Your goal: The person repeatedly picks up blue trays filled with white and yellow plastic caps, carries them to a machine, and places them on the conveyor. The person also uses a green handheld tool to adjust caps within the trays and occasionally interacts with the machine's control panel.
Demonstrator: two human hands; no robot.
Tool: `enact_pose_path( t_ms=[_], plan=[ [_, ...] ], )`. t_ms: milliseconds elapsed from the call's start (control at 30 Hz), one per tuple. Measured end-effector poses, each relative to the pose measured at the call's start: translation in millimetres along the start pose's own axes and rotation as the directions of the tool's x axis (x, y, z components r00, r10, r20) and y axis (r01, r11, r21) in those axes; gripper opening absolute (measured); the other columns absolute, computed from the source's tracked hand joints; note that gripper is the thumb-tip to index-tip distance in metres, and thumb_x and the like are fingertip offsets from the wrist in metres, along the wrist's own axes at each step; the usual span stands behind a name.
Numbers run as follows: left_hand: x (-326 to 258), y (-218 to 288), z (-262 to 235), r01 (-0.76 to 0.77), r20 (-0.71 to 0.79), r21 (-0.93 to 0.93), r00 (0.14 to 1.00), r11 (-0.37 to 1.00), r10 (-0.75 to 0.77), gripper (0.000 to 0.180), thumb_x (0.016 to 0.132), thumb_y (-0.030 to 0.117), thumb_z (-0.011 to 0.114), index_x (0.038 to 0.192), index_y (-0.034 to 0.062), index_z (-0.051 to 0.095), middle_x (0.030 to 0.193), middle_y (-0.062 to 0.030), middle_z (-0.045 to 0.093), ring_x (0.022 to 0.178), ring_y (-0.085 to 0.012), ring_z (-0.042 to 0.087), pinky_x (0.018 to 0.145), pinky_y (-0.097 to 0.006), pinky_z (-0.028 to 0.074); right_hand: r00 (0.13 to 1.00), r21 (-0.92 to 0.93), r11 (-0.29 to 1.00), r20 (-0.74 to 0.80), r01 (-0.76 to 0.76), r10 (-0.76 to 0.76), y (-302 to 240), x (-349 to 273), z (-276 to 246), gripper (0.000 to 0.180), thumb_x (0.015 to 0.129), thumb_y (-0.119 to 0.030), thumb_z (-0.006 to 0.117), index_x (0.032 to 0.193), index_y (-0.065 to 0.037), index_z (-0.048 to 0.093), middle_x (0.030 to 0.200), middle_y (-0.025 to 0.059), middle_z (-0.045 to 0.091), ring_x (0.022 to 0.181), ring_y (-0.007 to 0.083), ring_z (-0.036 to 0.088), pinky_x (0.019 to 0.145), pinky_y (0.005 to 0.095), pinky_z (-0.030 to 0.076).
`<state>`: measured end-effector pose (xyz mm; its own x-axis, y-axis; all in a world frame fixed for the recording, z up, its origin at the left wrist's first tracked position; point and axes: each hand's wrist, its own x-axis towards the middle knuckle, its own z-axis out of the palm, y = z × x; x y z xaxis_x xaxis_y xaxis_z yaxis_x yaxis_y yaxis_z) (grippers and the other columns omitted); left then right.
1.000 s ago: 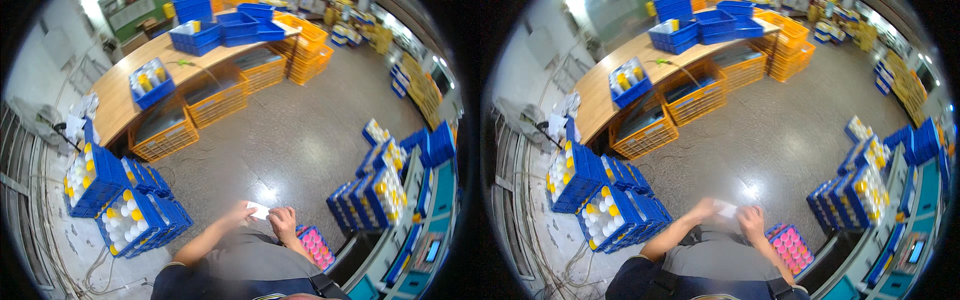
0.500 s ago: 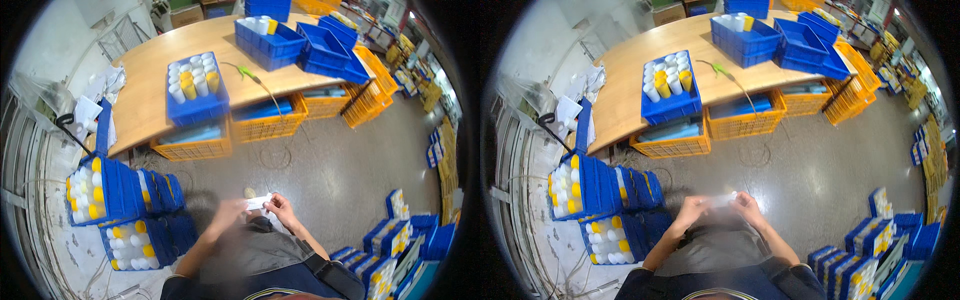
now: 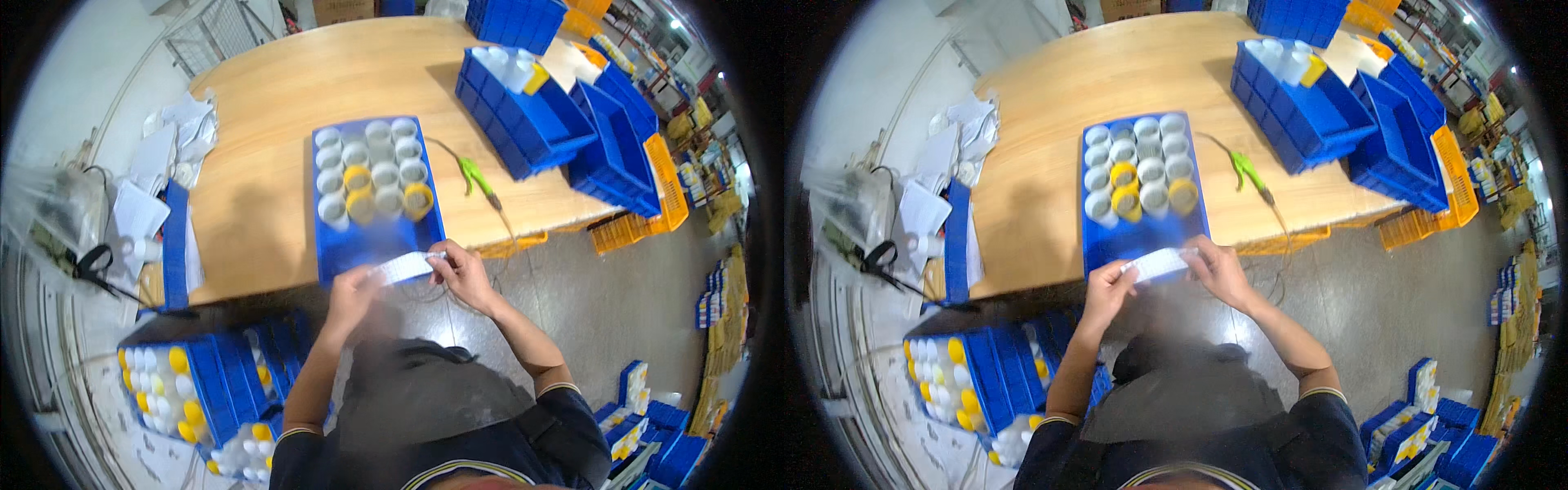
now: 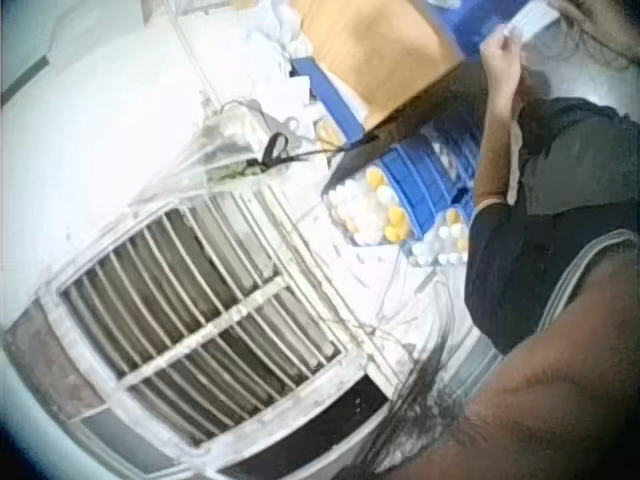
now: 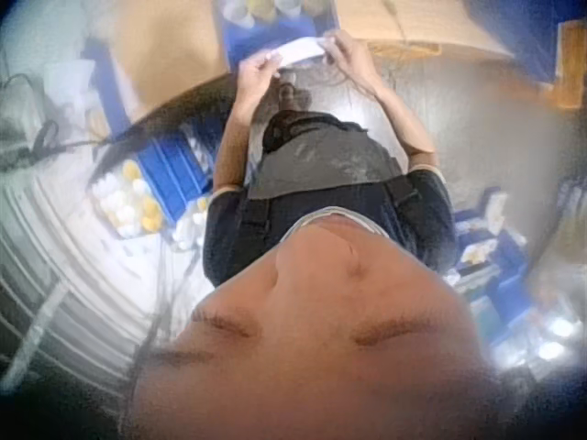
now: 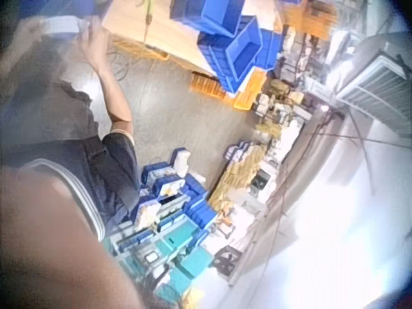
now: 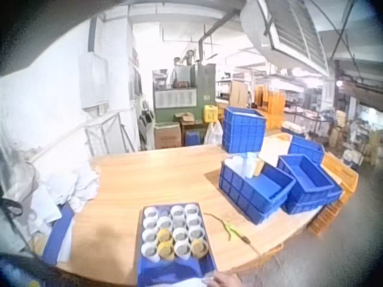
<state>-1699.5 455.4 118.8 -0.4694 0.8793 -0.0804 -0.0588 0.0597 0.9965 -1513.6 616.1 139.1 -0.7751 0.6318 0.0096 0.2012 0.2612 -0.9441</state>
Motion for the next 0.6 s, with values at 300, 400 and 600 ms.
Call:
enact_pose_path(
  t_ms=[300,400,600],
  plan=[
    [303,4,-125,0.242,-0.426,0.828,0.858,0.506,0.286,0.026,0.083,0.032,0.072,0.087,0.0063,0.069,0.084,-0.0127,0.070,0.079,-0.0335,0.068,0.071,-0.043,0.053,0.949,-0.336,0.906,-0.089,0.258,-0.303,-45,299,4,0.014,0.091,0.001,0.055,0.101,0.002,0.066,0.072,0.0133,0.067,0.060,0.0156,0.066,0.058,0.0297,0.054],
    [333,-4,-134,0.337,-0.397,0.863,0.913,0.377,0.092,0.025,0.079,0.030,0.075,0.089,0.0069,0.070,0.085,-0.0158,0.070,0.082,-0.0352,0.069,0.069,-0.046,0.054,0.969,-0.409,0.884,0.007,0.227,-0.246,-44,353,17,0.018,0.087,0.002,0.056,0.102,0.001,0.065,0.077,0.0151,0.068,0.063,0.0190,0.068,0.059,0.0306,0.054],
    [336,-15,-137,0.307,-0.358,0.878,0.930,0.367,0.079,0.022,0.079,0.024,0.072,0.089,0.0045,0.070,0.080,-0.0173,0.070,0.076,-0.0358,0.069,0.066,-0.046,0.055,0.932,-0.535,0.766,0.160,0.358,-0.324,-22,411,32,0.016,0.082,-0.005,0.061,0.097,-0.004,0.067,0.082,0.0180,0.068,0.071,0.0320,0.068,0.063,0.0400,0.053]
  ],
)
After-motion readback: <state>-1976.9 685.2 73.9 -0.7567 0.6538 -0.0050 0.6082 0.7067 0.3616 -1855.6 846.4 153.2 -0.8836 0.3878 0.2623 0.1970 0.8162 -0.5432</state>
